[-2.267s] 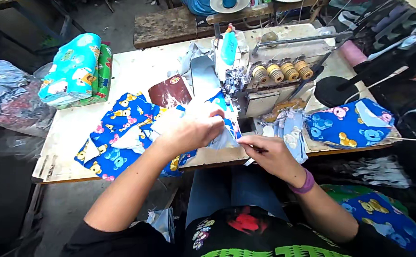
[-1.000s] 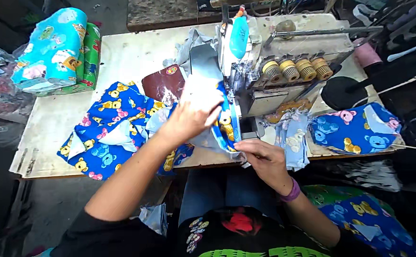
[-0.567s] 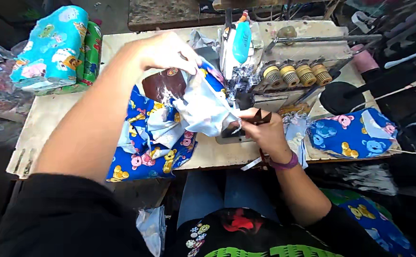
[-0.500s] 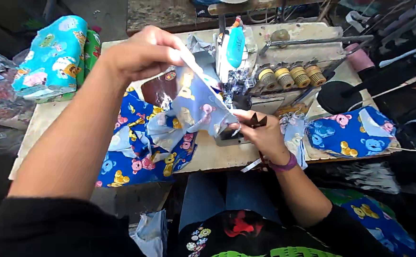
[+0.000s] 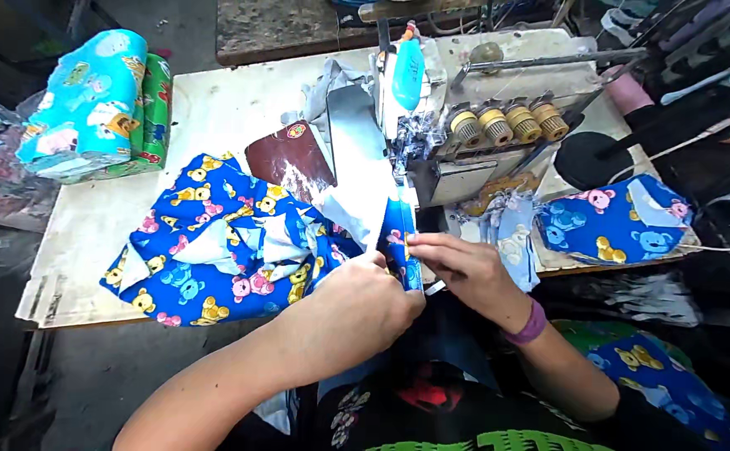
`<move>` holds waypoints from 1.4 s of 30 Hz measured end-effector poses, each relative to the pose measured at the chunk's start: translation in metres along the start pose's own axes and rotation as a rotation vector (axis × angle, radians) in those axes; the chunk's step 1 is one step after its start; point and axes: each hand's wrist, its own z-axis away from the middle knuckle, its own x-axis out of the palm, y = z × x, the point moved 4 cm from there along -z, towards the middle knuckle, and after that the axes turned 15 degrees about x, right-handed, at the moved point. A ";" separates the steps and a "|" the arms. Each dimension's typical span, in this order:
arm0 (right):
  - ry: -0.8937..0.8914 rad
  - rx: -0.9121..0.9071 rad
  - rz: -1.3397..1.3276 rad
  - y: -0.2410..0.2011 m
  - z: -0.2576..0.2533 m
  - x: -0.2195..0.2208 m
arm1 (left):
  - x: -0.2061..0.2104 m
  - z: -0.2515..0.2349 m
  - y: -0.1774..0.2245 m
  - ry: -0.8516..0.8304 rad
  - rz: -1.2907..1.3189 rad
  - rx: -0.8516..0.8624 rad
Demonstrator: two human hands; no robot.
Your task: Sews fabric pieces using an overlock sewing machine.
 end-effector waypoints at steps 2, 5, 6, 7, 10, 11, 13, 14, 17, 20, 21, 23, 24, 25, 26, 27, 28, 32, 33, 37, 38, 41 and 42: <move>0.000 0.020 -0.011 0.003 0.005 0.005 | 0.003 0.002 -0.010 0.044 0.031 -0.046; 0.036 0.027 -0.032 0.009 0.005 0.007 | 0.003 0.005 -0.038 0.190 0.020 -0.106; 0.047 0.022 -0.043 0.008 0.004 0.007 | 0.001 0.006 -0.050 0.231 -0.031 -0.092; 0.055 0.017 -0.050 0.007 0.002 0.005 | -0.001 0.007 -0.065 0.259 -0.102 -0.086; 0.069 -0.015 -0.045 0.004 -0.014 -0.001 | -0.006 0.012 -0.115 0.246 -0.258 -0.233; 0.075 -0.034 -0.035 0.003 -0.023 -0.004 | -0.010 0.013 -0.131 0.222 -0.248 -0.313; 0.069 -0.054 -0.030 0.003 -0.040 -0.008 | -0.022 0.015 -0.158 0.177 -0.221 -0.435; 0.058 -0.050 -0.041 0.005 -0.046 -0.009 | -0.027 0.015 -0.163 0.192 -0.257 -0.448; 0.017 -0.025 -0.087 0.011 -0.055 -0.010 | -0.031 0.011 -0.123 0.350 -0.320 -0.198; 0.012 -0.024 -0.148 0.017 -0.053 -0.008 | -0.005 0.013 -0.063 0.275 -0.192 -0.069; 0.019 -0.039 -0.152 0.017 -0.052 -0.006 | 0.002 0.013 -0.050 0.236 -0.196 -0.058; 0.033 -0.084 -0.121 0.015 -0.048 -0.003 | 0.010 0.005 -0.030 0.183 -0.232 -0.011; 0.041 -0.104 -0.083 0.013 -0.042 -0.002 | 0.012 0.000 -0.026 0.173 -0.243 0.026; 0.050 -0.115 -0.049 0.010 -0.034 -0.002 | 0.013 -0.003 -0.026 0.182 -0.238 0.057; 0.059 -0.110 -0.032 0.007 -0.025 -0.001 | 0.014 -0.004 -0.030 0.210 -0.204 0.078; 0.061 -0.090 -0.034 0.005 -0.014 0.000 | 0.014 -0.003 -0.034 0.245 -0.151 0.089; 0.064 -0.065 -0.058 0.005 -0.005 0.003 | 0.013 -0.002 -0.039 0.292 -0.093 0.089; 0.096 0.009 -0.187 0.009 0.012 0.011 | 0.010 0.011 -0.069 0.412 -0.074 -0.018; 0.110 0.014 -0.199 0.009 0.011 0.009 | 0.010 0.012 -0.076 0.417 -0.113 -0.044; 0.167 0.021 -0.204 0.006 -0.004 0.003 | 0.008 0.014 -0.098 0.391 -0.172 -0.109; 0.179 0.011 -0.191 0.006 -0.011 0.002 | 0.007 0.013 -0.105 0.391 -0.172 -0.122; 0.183 -0.001 -0.183 0.005 -0.025 0.004 | -0.003 0.010 -0.121 0.365 -0.187 -0.169; 0.176 0.010 -0.191 0.005 -0.025 0.006 | -0.004 0.010 -0.122 0.352 -0.193 -0.172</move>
